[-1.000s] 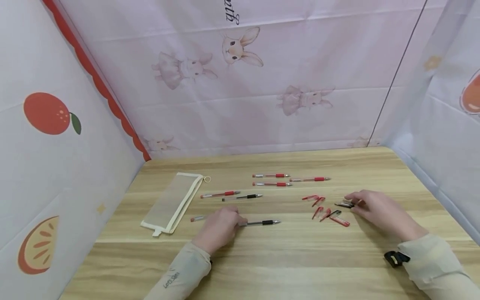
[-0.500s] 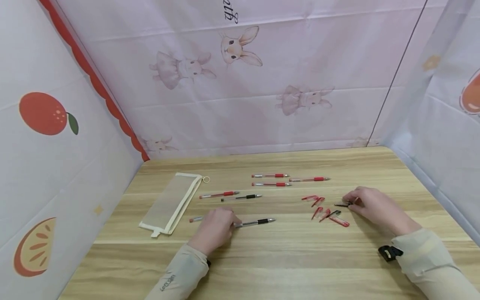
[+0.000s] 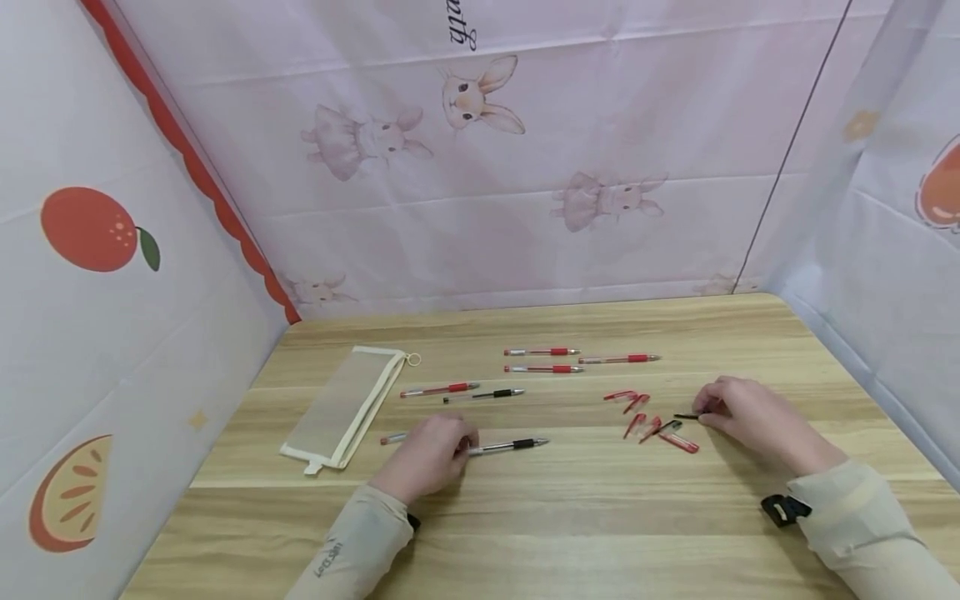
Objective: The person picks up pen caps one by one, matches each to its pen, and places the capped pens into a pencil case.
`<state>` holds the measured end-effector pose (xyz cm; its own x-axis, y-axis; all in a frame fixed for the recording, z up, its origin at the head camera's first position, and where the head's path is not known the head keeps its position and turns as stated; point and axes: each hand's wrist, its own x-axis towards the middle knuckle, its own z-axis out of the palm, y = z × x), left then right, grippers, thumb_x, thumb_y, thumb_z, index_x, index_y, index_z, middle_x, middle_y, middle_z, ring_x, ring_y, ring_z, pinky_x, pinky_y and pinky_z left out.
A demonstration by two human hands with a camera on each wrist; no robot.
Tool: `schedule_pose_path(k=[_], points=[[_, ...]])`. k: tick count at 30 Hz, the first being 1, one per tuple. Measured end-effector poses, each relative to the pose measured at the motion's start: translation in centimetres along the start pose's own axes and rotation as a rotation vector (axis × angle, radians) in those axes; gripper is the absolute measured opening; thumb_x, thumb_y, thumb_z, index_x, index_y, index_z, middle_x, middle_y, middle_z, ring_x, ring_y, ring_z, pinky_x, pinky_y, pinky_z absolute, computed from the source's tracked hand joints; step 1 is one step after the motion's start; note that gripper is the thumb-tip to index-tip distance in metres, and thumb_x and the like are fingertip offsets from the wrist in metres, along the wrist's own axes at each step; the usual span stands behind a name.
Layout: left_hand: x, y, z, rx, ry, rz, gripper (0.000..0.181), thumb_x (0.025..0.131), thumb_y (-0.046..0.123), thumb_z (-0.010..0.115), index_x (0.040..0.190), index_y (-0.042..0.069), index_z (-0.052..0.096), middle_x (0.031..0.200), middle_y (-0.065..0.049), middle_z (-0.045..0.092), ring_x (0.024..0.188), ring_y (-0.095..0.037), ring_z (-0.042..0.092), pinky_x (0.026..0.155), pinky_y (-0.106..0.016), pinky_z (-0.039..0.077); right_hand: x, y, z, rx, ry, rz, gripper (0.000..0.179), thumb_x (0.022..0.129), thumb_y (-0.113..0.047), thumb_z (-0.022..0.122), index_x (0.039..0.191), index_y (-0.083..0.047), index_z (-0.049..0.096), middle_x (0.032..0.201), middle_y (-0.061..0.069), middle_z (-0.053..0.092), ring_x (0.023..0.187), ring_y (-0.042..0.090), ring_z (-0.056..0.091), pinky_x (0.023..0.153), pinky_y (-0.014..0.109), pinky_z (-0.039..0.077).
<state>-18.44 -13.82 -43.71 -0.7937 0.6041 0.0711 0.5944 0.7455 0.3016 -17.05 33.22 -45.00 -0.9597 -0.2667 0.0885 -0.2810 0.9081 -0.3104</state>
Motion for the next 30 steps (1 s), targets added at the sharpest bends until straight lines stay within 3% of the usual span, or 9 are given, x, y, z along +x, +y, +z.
schedule_pose_path(k=[7, 15, 23, 30], points=[[0.1, -0.6, -0.3, -0.155, -0.046, -0.045, 0.018, 0.093, -0.005, 0.074, 0.099, 0.012, 0.079, 0.087, 0.002, 0.072, 0.079, -0.009, 0.06, 0.071, -0.027, 0.053, -1.1, 0.2, 0.0, 0.034, 0.026, -0.012, 0.008, 0.093, -0.01, 0.081, 0.096, -0.014, 0.074, 0.093, -0.005, 0.074, 0.087, 0.013, 0.069, 0.079, 0.042, 0.059], [0.0, -1.3, -0.9, -0.259, -0.027, -0.078, 0.022, 0.095, -0.004, 0.072, 0.107, 0.013, 0.081, 0.091, 0.0, 0.074, 0.082, -0.011, 0.062, 0.073, -0.028, 0.053, -2.5, 0.1, -0.3, 0.065, 0.069, 0.019, 0.009, 0.096, -0.013, 0.08, 0.1, -0.013, 0.073, 0.091, -0.008, 0.071, 0.08, 0.0, 0.057, 0.07, 0.028, 0.054], [-0.2, -1.5, -1.7, -0.263, -0.004, -0.105, 0.024, 0.096, -0.002, 0.072, 0.11, 0.015, 0.083, 0.096, 0.0, 0.077, 0.082, -0.01, 0.062, 0.074, -0.028, 0.054, -3.1, -2.3, -1.0, 0.196, 0.116, -0.011, 0.018, 0.096, -0.006, 0.078, 0.114, -0.01, 0.078, 0.108, 0.003, 0.08, 0.091, 0.002, 0.07, 0.08, 0.026, 0.061], [-0.2, -1.5, -2.4, -0.242, 0.043, -0.07, 0.026, 0.094, -0.005, 0.073, 0.108, 0.013, 0.083, 0.097, -0.004, 0.078, 0.083, -0.01, 0.062, 0.075, -0.026, 0.054, -2.9, -4.7, -1.4, 0.304, 0.126, -0.027, 0.018, 0.099, -0.009, 0.076, 0.117, -0.01, 0.079, 0.111, 0.003, 0.081, 0.092, -0.007, 0.068, 0.078, 0.022, 0.061]])
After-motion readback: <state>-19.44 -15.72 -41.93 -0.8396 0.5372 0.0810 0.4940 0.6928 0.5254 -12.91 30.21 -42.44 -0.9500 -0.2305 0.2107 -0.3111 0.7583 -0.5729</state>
